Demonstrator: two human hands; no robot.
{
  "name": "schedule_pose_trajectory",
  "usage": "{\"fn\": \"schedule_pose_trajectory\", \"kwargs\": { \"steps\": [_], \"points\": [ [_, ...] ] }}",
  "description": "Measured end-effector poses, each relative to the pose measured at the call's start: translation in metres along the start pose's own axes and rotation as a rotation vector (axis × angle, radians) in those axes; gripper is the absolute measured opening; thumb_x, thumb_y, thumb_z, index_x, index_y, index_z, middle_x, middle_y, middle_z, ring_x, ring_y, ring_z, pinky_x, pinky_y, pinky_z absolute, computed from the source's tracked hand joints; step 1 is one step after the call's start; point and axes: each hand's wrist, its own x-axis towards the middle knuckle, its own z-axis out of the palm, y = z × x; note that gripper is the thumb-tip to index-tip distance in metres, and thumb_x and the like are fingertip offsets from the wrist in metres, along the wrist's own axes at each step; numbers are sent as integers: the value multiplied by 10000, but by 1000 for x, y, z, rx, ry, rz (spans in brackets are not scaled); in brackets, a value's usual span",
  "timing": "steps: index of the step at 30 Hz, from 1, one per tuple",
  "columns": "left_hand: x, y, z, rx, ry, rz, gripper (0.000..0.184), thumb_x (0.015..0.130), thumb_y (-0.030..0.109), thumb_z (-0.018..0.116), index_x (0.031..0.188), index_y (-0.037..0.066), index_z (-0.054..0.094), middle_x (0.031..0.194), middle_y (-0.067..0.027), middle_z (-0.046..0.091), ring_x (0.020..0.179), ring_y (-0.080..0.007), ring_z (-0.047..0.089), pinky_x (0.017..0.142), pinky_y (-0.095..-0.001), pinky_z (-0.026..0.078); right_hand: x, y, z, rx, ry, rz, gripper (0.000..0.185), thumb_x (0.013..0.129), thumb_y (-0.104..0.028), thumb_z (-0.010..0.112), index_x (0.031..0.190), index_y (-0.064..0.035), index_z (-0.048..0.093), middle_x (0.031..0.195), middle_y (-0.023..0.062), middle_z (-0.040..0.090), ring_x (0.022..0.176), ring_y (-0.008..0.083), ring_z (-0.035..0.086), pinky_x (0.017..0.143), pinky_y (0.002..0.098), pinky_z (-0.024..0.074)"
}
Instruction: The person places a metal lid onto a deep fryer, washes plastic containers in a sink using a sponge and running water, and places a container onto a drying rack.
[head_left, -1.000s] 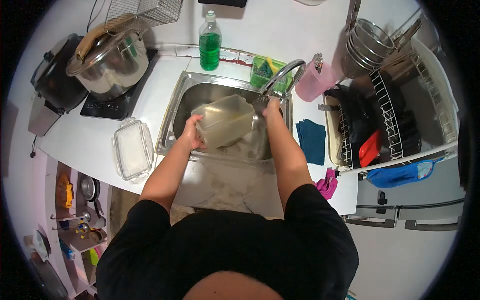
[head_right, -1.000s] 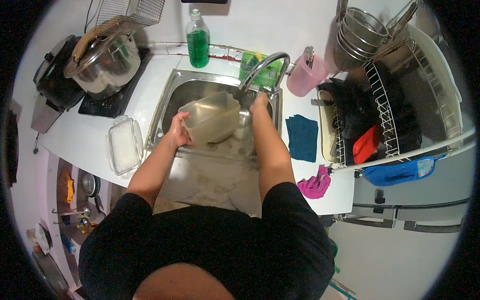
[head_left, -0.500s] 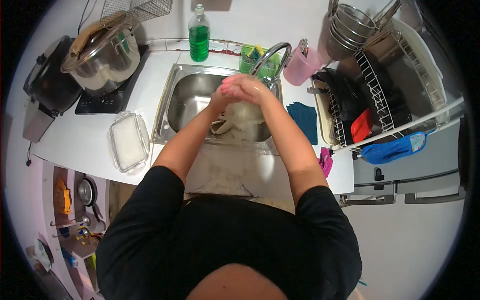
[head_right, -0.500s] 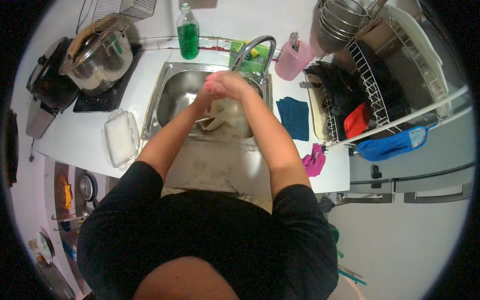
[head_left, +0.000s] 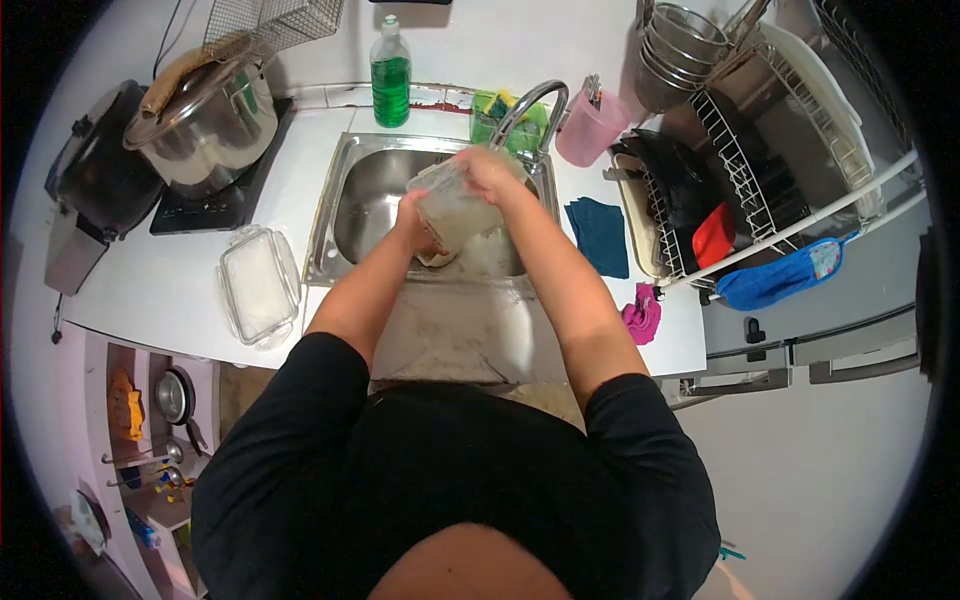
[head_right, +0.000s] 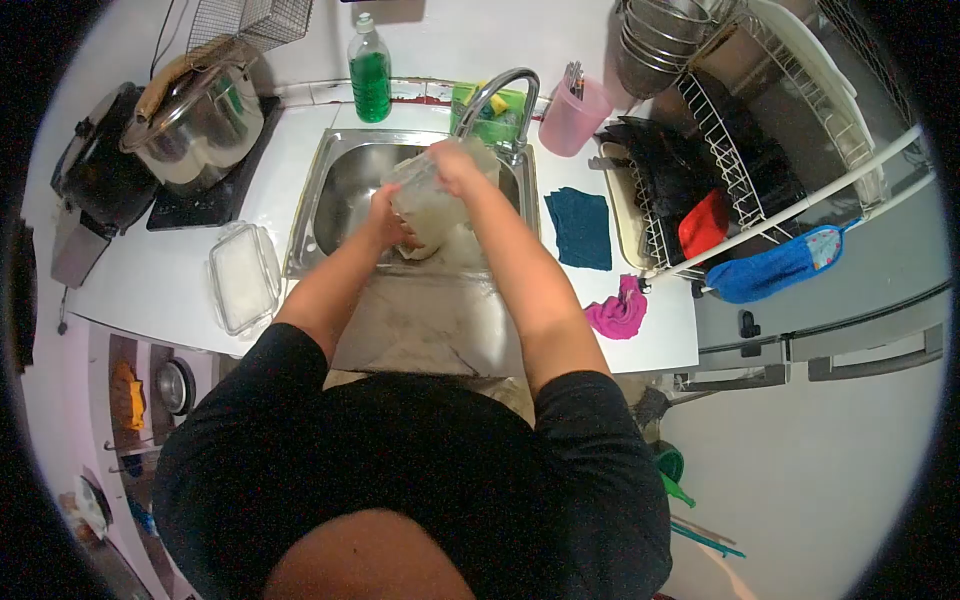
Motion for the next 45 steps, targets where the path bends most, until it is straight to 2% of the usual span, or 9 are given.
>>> {"fn": "schedule_pose_trajectory", "kwargs": {
  "steps": [2,5,8,11,16,23,25,28,45],
  "points": [
    [-15,-8,10,-80,97,-64,702,694,532,478,1271,143,392,1312,-172,361,1199,-407,294,892,-677,166,1,7,0,-30,320,12,256,863,-192,491,1025,0,539,833,71,590,718,150,562,594,274,468],
    [-17,-7,8,-89,114,-31,772,704,561,477,1327,135,313,1389,-154,247,1237,-423,226,935,-668,101,-10,0,2,105,-256,52,228,879,-162,460,1003,8,548,855,89,582,743,172,563,606,302,475],
    [-12,-2,-1,-52,48,-112,775,699,584,480,1326,159,319,1385,-148,260,1240,-417,223,943,-661,97,-13,-4,1,-166,394,-10,189,872,-97,440,958,5,574,836,102,586,746,193,575,586,311,466],
    [-11,1,5,273,99,-106,808,654,532,586,1327,181,309,1381,-142,250,1217,-399,282,932,-630,184,10,12,-16,166,-314,42,212,854,-133,450,897,25,584,781,123,595,678,212,575,546,320,433],
    [-6,15,1,712,494,677,748,575,271,753,1234,183,411,1209,-135,382,1110,-305,398,879,-395,388,44,14,-74,-525,533,-502,180,755,-138,525,841,-31,642,779,156,632,723,271,615,663,375,470],
    [-94,34,27,1558,530,1258,854,441,253,819,1201,210,434,1220,-151,355,1148,-358,319,950,-452,317,108,59,-96,-1696,251,-572,211,739,-220,528,725,-25,608,702,201,597,693,340,597,612,420,443],
    [-108,40,21,1657,457,1313,847,387,212,821,1166,215,489,1242,-137,339,1152,-370,303,950,-468,304,108,15,-89,-811,403,-941,176,706,-194,535,710,-31,602,682,198,593,664,350,585,602,416,440],
    [-112,45,8,1861,403,1366,794,386,184,815,1126,219,528,1251,-136,336,1163,-365,297,937,-477,309,114,-48,-80,-1090,827,-902,132,747,-103,504,810,-2,561,764,180,590,728,342,591,661,423,470],
    [-102,22,-46,1280,823,1236,939,396,239,854,1217,144,409,1250,-173,298,1146,-353,358,946,-430,356,208,-25,-134,-1653,247,-603,127,670,-151,593,681,-26,615,721,198,605,691,357,593,633,437,475]
  ]
}}
